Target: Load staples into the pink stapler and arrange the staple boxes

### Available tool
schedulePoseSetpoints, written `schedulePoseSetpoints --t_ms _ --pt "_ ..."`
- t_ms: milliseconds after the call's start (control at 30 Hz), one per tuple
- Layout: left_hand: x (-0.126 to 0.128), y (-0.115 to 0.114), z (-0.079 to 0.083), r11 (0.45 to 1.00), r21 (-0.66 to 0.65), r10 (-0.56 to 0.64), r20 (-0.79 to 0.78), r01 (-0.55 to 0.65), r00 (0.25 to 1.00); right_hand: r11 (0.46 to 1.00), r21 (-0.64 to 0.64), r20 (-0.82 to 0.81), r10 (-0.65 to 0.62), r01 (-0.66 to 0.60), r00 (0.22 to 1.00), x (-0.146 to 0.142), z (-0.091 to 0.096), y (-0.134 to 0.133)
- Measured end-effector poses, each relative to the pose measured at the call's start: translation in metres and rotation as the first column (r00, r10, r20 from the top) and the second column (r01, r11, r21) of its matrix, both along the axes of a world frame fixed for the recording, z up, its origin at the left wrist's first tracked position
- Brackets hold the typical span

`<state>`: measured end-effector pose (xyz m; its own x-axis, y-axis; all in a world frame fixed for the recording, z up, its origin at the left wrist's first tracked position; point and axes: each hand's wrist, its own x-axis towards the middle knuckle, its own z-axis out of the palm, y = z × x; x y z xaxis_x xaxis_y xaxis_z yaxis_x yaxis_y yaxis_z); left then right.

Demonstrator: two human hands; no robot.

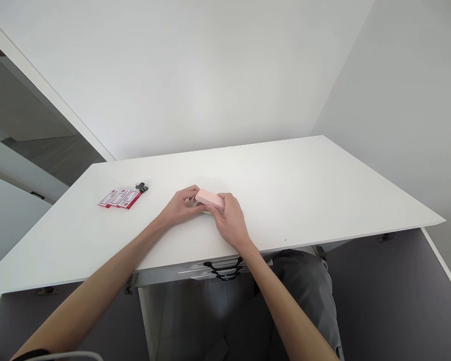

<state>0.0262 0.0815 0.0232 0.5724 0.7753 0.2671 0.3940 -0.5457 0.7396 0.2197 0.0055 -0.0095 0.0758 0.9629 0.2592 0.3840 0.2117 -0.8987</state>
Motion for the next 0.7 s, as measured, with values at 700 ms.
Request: schedulePoseSetpoints --t_ms 700 --pt "0.006 -0.011 -0.004 0.998 0.015 -0.058 0.052 0.057 0.997 0.993 0.021 -0.196 0.114 -0.112 0.974 -0.002 0.001 -0.001"
